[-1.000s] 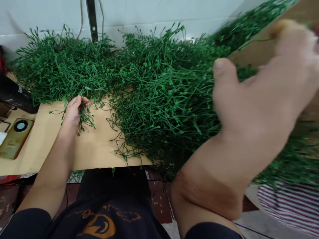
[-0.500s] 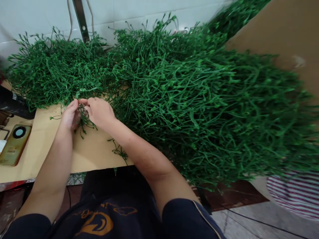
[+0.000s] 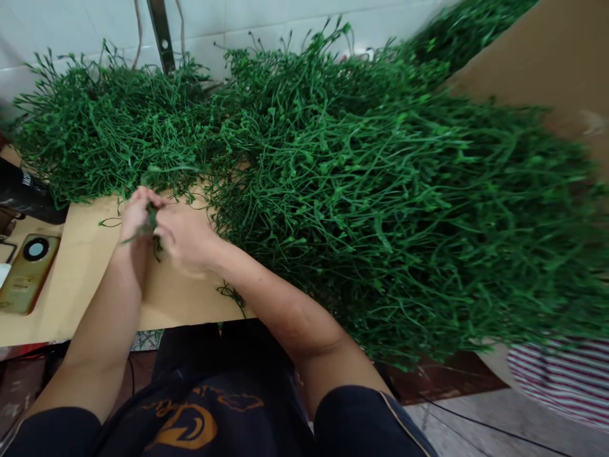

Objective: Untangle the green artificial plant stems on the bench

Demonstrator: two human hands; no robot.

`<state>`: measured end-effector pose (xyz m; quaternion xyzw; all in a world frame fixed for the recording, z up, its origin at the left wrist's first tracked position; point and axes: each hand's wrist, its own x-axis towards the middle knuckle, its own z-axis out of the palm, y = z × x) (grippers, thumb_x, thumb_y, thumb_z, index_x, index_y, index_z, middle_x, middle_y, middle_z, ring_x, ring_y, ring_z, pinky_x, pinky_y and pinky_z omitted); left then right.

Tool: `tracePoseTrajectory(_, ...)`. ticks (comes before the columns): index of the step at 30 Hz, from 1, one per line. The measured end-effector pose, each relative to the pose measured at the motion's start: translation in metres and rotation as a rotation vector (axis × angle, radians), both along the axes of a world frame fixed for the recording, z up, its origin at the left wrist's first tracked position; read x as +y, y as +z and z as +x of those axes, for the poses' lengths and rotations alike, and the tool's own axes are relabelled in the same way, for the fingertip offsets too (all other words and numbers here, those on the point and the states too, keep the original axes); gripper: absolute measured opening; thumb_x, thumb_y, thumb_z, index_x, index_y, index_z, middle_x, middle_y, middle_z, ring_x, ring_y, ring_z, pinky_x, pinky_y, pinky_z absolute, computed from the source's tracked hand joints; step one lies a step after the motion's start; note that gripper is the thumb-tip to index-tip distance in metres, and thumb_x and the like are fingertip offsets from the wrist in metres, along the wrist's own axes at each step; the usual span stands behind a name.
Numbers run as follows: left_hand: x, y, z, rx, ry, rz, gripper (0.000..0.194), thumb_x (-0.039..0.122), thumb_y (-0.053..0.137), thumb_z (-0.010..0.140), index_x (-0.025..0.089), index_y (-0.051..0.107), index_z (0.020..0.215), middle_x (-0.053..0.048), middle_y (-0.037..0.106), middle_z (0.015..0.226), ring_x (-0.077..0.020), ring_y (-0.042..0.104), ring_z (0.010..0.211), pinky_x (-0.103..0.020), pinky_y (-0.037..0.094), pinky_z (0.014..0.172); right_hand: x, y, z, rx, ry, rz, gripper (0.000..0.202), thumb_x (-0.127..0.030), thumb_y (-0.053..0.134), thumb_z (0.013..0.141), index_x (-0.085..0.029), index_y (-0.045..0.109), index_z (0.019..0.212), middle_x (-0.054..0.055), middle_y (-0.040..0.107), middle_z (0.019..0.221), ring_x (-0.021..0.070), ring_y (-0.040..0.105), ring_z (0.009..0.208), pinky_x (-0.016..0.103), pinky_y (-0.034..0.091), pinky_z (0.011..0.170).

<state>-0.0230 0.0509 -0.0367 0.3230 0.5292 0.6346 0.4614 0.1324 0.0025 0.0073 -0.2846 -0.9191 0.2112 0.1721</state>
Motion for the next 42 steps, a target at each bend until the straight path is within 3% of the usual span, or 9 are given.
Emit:
tracePoseTrajectory(4,0.002,0.002,-0.023,-0.141,0.192,0.019,0.032,0.041,0.043,0.089,0.021,0.040,0.064,0.004,0.043,0.050,-0.0083,0.056,0.059,-0.022,0.052,0.069,-0.032,0.014,0.015,0.053,0.407,0.139,0.018,-0.013,0.042,0.084,-0.015,0.057,0.074,0.004,0.056,0.071,0.0131,0.045,0.071,0.027,0.037,0.072)
tracePoseTrajectory(6,-0.002,0.005,-0.021,-0.110,0.137,0.008,0.033,0.044,0.044,0.088,0.021,0.042,0.064,0.004,0.046,0.051,-0.0094,0.059,0.062,-0.022,0.052,0.069,-0.027,0.026,0.039,0.070,0.184,0.270,0.022,-0.014,0.041,0.085,-0.015,0.058,0.072,0.004,0.055,0.069,0.0138,0.046,0.072,0.028,0.038,0.070)
tracePoseTrajectory(11,-0.014,0.012,0.000,-0.087,-0.086,-0.025,0.034,0.047,0.047,0.085,0.018,0.049,0.067,-0.002,0.062,0.066,-0.0135,0.065,0.073,-0.027,0.054,0.068,0.013,0.062,0.121,0.059,-0.744,0.609,0.026,-0.037,0.050,0.085,-0.017,0.064,0.092,0.009,0.057,0.085,0.0246,0.051,0.092,0.045,0.037,0.080)
tracePoseTrajectory(14,-0.014,0.012,0.004,-0.130,-0.124,-0.003,0.032,0.043,0.046,0.087,0.016,0.054,0.072,-0.004,0.067,0.074,-0.0143,0.066,0.076,-0.028,0.055,0.068,0.015,0.072,0.135,0.146,-0.923,0.697,0.040,-0.044,0.046,0.086,-0.013,0.061,0.106,0.014,0.054,0.102,0.0294,0.048,0.104,0.050,0.033,0.087)
tracePoseTrajectory(21,-0.015,0.014,0.014,-0.193,-0.236,0.000,0.030,0.036,0.044,0.089,0.014,0.060,0.075,-0.006,0.070,0.082,-0.0144,0.066,0.083,-0.026,0.054,0.072,0.019,0.019,0.029,0.011,-0.429,0.157,0.035,-0.039,0.043,0.089,-0.011,0.061,0.100,0.012,0.061,0.099,0.0221,0.053,0.095,0.036,0.038,0.084)
tracePoseTrajectory(24,-0.017,0.016,0.015,-0.190,-0.257,-0.003,0.030,0.034,0.045,0.089,0.013,0.062,0.074,-0.006,0.070,0.081,-0.0134,0.066,0.081,-0.025,0.052,0.074,0.026,0.001,-0.002,-0.039,-0.363,0.057,0.029,-0.030,0.042,0.090,-0.011,0.061,0.099,0.011,0.063,0.099,0.0208,0.055,0.093,0.032,0.038,0.083)
tracePoseTrajectory(34,-0.007,0.007,0.016,-0.241,-0.136,-0.001,0.037,0.025,0.047,0.089,0.014,0.048,0.053,0.001,0.053,0.052,-0.0080,0.060,0.059,-0.018,0.049,0.062,0.016,-0.006,-0.006,-0.025,-0.251,0.021,0.020,-0.014,0.038,0.083,-0.011,0.057,0.083,0.011,0.062,0.087,0.0189,0.051,0.081,0.031,0.035,0.075)
tracePoseTrajectory(39,-0.002,0.010,-0.008,-0.332,0.241,0.021,0.038,0.037,0.047,0.088,0.017,0.041,0.056,0.006,0.042,0.045,-0.0087,0.059,0.055,-0.022,0.053,0.067,-0.027,0.002,0.001,0.048,0.287,0.038,0.016,-0.012,0.042,0.080,-0.014,0.055,0.071,0.003,0.057,0.070,0.0130,0.046,0.069,0.027,0.036,0.070)
tracePoseTrajectory(42,-0.008,0.012,-0.011,-0.324,0.102,0.048,0.034,0.038,0.048,0.088,0.017,0.047,0.060,0.003,0.052,0.052,-0.0103,0.064,0.064,-0.024,0.054,0.073,-0.026,0.020,0.027,0.135,0.102,0.167,0.022,-0.016,0.039,0.085,-0.015,0.057,0.072,0.004,0.057,0.069,0.0135,0.048,0.070,0.028,0.038,0.070)
